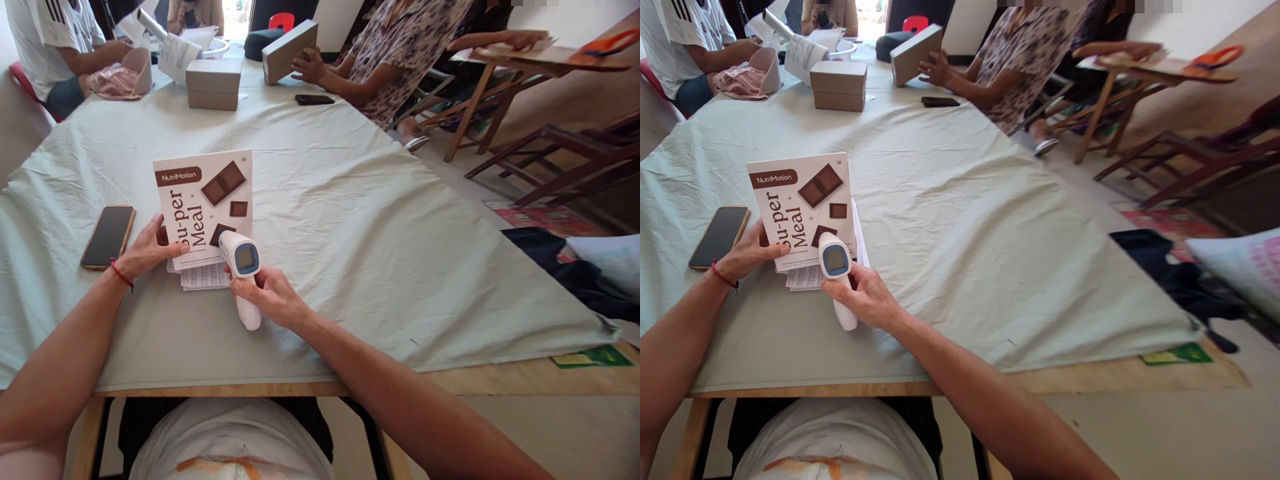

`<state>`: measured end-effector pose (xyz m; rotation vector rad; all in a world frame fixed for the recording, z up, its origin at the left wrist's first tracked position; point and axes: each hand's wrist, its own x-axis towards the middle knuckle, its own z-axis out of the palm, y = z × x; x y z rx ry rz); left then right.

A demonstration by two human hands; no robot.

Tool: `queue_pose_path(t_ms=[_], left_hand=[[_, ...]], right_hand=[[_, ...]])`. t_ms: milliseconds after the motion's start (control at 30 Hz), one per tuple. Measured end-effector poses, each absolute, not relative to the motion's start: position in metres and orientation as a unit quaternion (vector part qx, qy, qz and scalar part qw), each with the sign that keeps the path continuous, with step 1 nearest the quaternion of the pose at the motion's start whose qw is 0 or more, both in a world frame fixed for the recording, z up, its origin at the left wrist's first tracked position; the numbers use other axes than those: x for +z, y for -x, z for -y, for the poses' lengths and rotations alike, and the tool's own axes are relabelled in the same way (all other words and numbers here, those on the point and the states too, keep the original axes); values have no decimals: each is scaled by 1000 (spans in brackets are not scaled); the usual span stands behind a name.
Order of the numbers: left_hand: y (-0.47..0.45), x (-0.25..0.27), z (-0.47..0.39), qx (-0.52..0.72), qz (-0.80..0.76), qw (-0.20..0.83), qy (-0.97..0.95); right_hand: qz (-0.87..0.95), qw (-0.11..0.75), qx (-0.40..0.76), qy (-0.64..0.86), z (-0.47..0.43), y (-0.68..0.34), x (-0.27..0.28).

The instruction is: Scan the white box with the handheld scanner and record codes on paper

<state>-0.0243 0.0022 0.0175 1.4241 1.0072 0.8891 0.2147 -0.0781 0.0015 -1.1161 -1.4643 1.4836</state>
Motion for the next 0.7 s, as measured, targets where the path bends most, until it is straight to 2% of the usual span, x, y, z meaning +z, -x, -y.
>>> queue_pose_path(t_ms=[333, 700], left_hand=[[25, 22, -1, 379, -442, 535, -613], [24, 27, 0, 385, -449, 498, -634]], right_hand=[[580, 311, 633, 408, 77, -230, 18], [589, 285, 609, 449, 85, -242, 32]])
